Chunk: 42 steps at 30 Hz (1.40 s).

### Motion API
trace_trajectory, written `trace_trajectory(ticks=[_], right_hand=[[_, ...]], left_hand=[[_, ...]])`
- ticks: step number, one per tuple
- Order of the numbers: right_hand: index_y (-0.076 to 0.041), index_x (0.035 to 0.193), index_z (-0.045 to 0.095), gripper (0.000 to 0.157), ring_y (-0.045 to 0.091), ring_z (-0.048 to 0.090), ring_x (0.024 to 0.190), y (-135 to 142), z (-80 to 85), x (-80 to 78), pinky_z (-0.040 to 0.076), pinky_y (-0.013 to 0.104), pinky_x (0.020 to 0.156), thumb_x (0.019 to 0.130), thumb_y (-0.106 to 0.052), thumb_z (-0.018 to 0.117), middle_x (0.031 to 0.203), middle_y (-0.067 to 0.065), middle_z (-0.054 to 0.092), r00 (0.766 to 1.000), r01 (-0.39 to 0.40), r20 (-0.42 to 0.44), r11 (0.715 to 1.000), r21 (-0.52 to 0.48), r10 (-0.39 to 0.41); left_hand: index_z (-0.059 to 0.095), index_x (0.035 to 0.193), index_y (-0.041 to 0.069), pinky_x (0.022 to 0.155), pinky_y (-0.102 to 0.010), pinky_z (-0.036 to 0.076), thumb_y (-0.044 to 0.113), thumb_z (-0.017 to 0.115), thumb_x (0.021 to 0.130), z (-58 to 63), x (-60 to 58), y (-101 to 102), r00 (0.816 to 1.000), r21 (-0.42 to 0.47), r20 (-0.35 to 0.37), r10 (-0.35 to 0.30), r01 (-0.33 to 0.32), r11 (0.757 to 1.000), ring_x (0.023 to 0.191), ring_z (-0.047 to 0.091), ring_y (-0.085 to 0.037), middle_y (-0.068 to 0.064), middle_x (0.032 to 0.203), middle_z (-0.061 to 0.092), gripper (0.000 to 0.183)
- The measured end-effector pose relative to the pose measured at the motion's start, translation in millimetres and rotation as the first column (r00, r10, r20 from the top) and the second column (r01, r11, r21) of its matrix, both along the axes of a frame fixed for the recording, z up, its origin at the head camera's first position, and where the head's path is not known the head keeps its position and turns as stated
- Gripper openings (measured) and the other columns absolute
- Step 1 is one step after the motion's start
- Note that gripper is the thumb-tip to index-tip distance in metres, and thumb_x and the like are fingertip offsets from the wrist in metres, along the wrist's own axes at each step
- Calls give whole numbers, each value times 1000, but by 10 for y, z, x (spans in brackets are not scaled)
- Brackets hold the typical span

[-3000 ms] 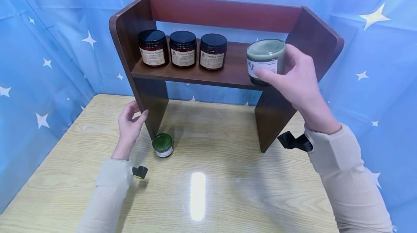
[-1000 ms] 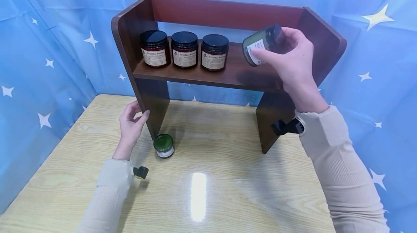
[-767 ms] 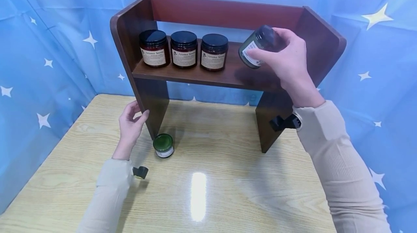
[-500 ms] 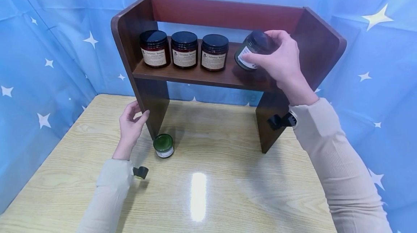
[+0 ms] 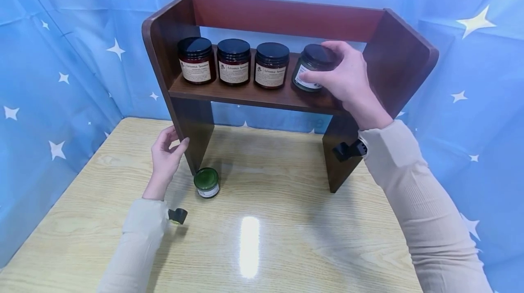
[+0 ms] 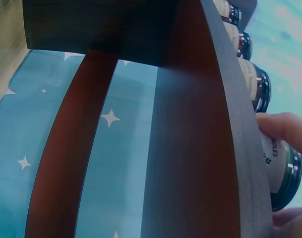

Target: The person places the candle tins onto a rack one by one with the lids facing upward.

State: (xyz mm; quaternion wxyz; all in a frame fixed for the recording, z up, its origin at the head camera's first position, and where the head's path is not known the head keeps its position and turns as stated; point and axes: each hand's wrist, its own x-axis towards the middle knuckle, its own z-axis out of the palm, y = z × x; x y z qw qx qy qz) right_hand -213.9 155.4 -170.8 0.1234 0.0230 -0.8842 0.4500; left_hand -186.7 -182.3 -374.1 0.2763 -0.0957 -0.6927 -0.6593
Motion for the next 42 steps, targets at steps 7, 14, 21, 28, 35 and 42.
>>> trace_trajectory(ticks=[7, 14, 21, 28, 35, 42], right_hand=[[-18, 142, 40, 78, 19, 49, 118, -24, -9, -16, 43, 32, 99, 74, -29, 79, 138, 4, 45, 1000, -4, 20, 1000, 20, 4], [-19, 143, 38, 80, 19, 48, 117, -40, -18, -18, 42, 33, 99, 75, -27, 79, 138, 4, 45, 1000, -6, 24, 1000, 26, 5], [-18, 144, 36, 81, 19, 48, 119, -49, -34, -10, 40, 34, 100, 75, -29, 78, 138, 4, 45, 1000, -3, 19, 999, 33, 2], [-16, 148, 26, 91, 20, 45, 124, -30, -61, 67, 39, 31, 103, 75, -29, 79, 144, 4, 39, 1000, -27, 11, 1000, -11, 27], [-16, 148, 26, 89, 21, 41, 127, 12, -84, 216, 38, 33, 103, 76, -31, 77, 144, 7, 38, 1000, -6, -16, 1000, -22, 6], [-15, 146, 31, 84, 22, 45, 123, 20, -135, 374, 41, 35, 100, 77, -32, 77, 140, 8, 43, 999, 36, -37, 999, -11, -36]], left_hand=[[52, 116, -15, 73, -15, 51, -16, 58, 82, -111, -85, -42, 1000, 9, -7, -4, 4, 1000, 88, 58, -10, 11, 98, 62, 35], [53, 117, -14, 73, -15, 51, -15, 59, 82, -169, -132, -71, 1000, 7, -6, 2, -2, 1000, 88, 58, -9, 14, 97, 62, 36], [54, 117, -12, 74, -15, 52, -13, 60, 83, -176, -130, -71, 1000, -1, -12, 9, -9, 1000, 88, 59, -9, 13, 98, 62, 34], [52, 116, -15, 74, -15, 51, -16, 58, 82, -83, -63, -41, 1000, 7, -11, -4, 4, 1000, 87, 58, -8, 12, 97, 62, 35], [50, 115, -17, 74, -15, 51, -16, 58, 82, -15, -13, -6, 1000, -5, -4, 4, -4, 1000, 88, 58, -8, 12, 97, 61, 34], [52, 115, -16, 74, -15, 51, -15, 58, 82, -12, -10, -4, 1000, -5, -7, 6, -6, 1000, 88, 58, -8, 11, 98, 62, 34]])
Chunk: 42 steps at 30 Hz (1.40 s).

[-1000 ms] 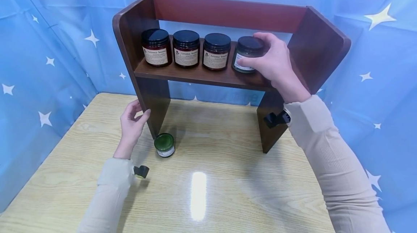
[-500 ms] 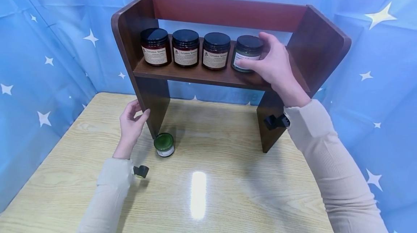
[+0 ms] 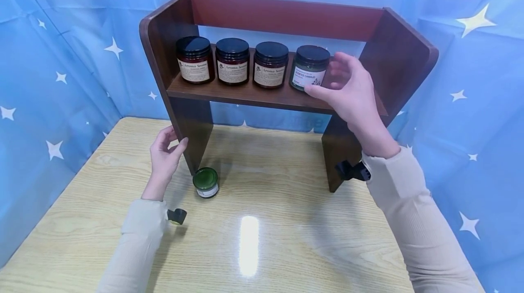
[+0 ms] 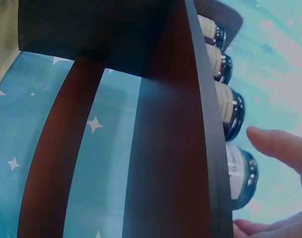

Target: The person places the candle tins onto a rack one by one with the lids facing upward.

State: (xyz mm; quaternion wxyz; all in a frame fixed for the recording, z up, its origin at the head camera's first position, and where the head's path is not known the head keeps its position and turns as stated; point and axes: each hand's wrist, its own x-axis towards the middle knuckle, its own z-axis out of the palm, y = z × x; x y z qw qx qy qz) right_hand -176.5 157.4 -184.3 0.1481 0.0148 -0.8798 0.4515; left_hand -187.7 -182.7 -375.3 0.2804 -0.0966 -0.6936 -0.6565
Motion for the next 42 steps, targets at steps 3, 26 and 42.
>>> trace_trajectory(ticks=[3, 26, 42], right_hand=[[-13, 143, 35, 81, 22, 46, 121, -4, -28, 60, 42, 36, 99, 77, -30, 77, 138, 8, 45, 1000, 3, -17, 1000, -8, -3], [2, 125, 53, 59, 16, 51, 107, -208, -342, 446, 45, 29, 93, 73, -5, 79, 123, 9, 55, 939, -217, -280, 976, -29, 200], [3, 123, 53, 58, 20, 52, 107, -473, -814, 494, 46, 34, 93, 71, 1, 79, 121, 11, 55, 918, -365, -223, 919, -153, 327]], left_hand=[[52, 115, -16, 74, -15, 51, -15, 58, 82, -3, 0, -2, 1000, -4, -3, -1, 1, 1000, 87, 58, -7, 12, 98, 62, 33], [54, 116, -11, 73, -16, 52, -12, 60, 83, -205, -154, -73, 1000, 16, -2, 3, -3, 1000, 88, 59, -10, 12, 97, 63, 34], [55, 118, -9, 76, -16, 51, -10, 61, 83, -204, -155, -82, 1000, -8, 7, 9, -9, 1000, 90, 59, -8, 14, 101, 62, 35]])
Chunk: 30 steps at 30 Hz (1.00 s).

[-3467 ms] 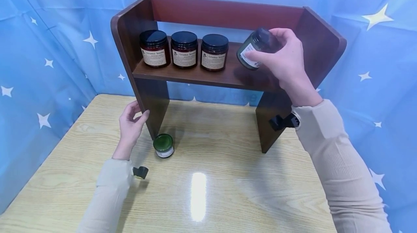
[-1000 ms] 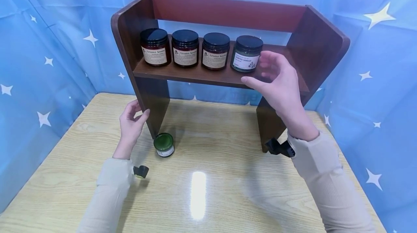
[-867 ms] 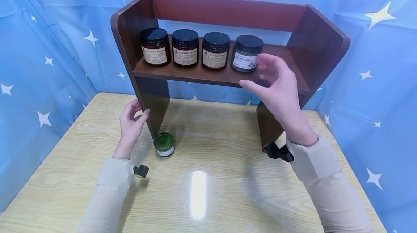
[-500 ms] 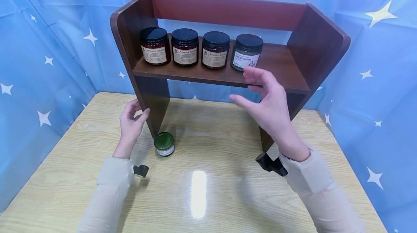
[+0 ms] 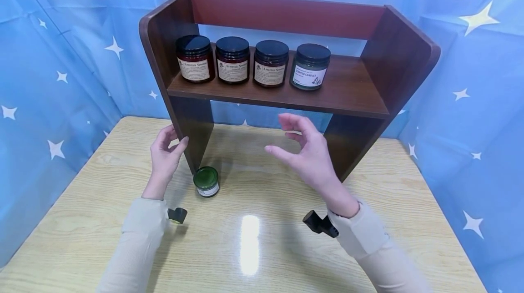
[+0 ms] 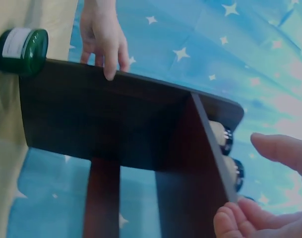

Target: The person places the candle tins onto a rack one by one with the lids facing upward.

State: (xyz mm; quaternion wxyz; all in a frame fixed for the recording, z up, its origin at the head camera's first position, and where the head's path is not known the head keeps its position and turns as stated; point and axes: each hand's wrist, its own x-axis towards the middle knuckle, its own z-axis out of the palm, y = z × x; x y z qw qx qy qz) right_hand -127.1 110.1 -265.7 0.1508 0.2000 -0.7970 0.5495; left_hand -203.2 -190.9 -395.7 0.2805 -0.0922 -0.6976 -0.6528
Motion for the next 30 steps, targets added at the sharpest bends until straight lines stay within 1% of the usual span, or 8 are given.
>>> trace_trajectory(ticks=[6, 8, 11, 17, 21, 22, 27, 30], right_hand=[[4, 120, 55, 56, 24, 53, 106, -125, -232, -49, 46, 40, 93, 69, 3, 79, 117, 15, 57, 999, -32, -9, 999, 4, 32], [4, 119, 56, 55, 24, 53, 107, -162, -311, -67, 46, 42, 93, 69, 2, 79, 117, 15, 57, 999, -39, 9, 999, 12, 39], [3, 120, 55, 54, 25, 53, 108, -209, -416, -87, 46, 42, 94, 71, 0, 79, 118, 15, 57, 998, -46, 44, 999, 25, 45], [2, 120, 56, 53, 26, 53, 108, -316, -593, -112, 45, 43, 94, 72, -3, 79, 117, 14, 57, 992, -47, 121, 996, 70, 38], [2, 118, 56, 52, 28, 54, 106, -411, -714, -136, 46, 42, 94, 71, -4, 79, 114, 15, 58, 983, -50, 180, 995, 90, 33], [2, 118, 56, 52, 28, 55, 105, -434, -744, -145, 46, 41, 93, 71, -4, 79, 114, 15, 58, 981, -51, 190, 994, 95, 32], [2, 119, 56, 54, 30, 55, 105, -532, -895, -191, 47, 38, 93, 71, -5, 79, 113, 15, 59, 974, -65, 221, 992, 104, 40], [3, 119, 55, 54, 29, 55, 105, -581, -979, -213, 47, 38, 93, 71, -7, 79, 114, 15, 59, 970, -88, 237, 990, 112, 59]], left_hand=[[54, 117, -12, 75, -15, 51, -13, 60, 83, 43, 37, 25, 1000, 9, 4, -7, 7, 1000, 88, 59, -7, 15, 99, 62, 35], [53, 116, -14, 74, -14, 51, -15, 59, 82, 90, 72, 45, 1000, 11, -3, -12, 12, 1000, 88, 58, -6, 15, 98, 62, 35], [51, 116, -16, 74, -14, 51, -17, 58, 81, 106, 80, 51, 1000, 16, -11, -18, 18, 1000, 87, 58, -7, 15, 98, 62, 36], [54, 118, -11, 75, -15, 51, -13, 60, 82, 16, 9, 6, 1000, 5, 7, -1, 1, 1000, 89, 58, -7, 15, 100, 62, 36], [54, 118, -11, 75, -15, 51, -13, 60, 82, 6, 3, 0, 1000, 0, 1, 1, -1, 1000, 89, 59, -7, 15, 100, 61, 36], [53, 117, -12, 75, -15, 51, -14, 60, 82, 14, 7, 2, 1000, 2, -4, -2, 2, 1000, 88, 59, -7, 14, 99, 61, 36], [50, 114, -18, 73, -15, 51, -17, 58, 81, 149, 102, 61, 999, 10, -26, -18, 18, 1000, 86, 58, -7, 13, 97, 62, 34], [50, 114, -19, 73, -14, 51, -17, 58, 81, 209, 147, 86, 999, 8, -30, -18, 18, 1000, 85, 58, -7, 12, 96, 62, 34]])
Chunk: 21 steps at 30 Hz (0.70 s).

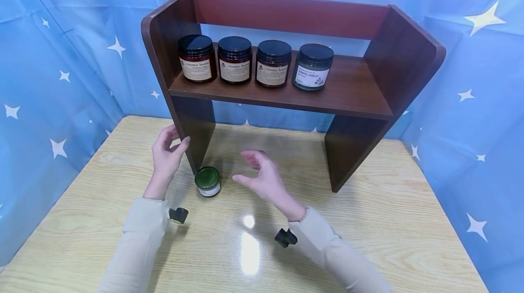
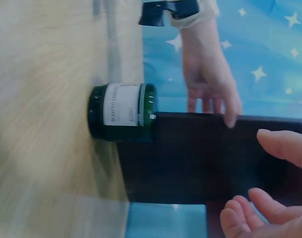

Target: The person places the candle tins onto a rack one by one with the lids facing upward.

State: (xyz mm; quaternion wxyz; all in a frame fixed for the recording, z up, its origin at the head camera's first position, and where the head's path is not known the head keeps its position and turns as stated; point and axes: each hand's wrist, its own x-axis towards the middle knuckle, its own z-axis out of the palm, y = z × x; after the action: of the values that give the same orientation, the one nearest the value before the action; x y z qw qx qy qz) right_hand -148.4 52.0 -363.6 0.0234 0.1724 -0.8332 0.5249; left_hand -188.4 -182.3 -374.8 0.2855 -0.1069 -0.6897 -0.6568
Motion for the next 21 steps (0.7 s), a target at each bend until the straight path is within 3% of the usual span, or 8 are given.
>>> trace_trajectory(ticks=[9, 16, 21], right_hand=[[4, 120, 55, 55, 34, 54, 106, -173, -258, -69, 45, 42, 94, 72, -7, 79, 116, 17, 58, 993, -67, 96, 998, -18, 68], [6, 121, 53, 58, 36, 52, 110, -311, -502, -138, 42, 45, 98, 71, -5, 79, 119, 22, 56, 958, -84, 264, 991, -107, 110], [6, 123, 51, 61, 34, 52, 109, -397, -638, -176, 41, 43, 98, 70, -3, 79, 118, 20, 56, 960, -112, 247, 989, -96, 133]], left_hand=[[50, 114, -19, 72, -15, 52, -17, 58, 81, 10, 8, 12, 1000, 9, 2, 2, -2, 1000, 85, 58, -7, 10, 95, 62, 34], [50, 114, -20, 72, -15, 52, -17, 58, 80, 4, 3, 12, 1000, 10, 1, -1, 1, 1000, 85, 58, -6, 12, 95, 62, 34], [49, 113, -20, 71, -15, 52, -18, 58, 80, 6, 0, 12, 1000, 17, -1, 2, -2, 1000, 85, 58, -6, 11, 95, 62, 34]])
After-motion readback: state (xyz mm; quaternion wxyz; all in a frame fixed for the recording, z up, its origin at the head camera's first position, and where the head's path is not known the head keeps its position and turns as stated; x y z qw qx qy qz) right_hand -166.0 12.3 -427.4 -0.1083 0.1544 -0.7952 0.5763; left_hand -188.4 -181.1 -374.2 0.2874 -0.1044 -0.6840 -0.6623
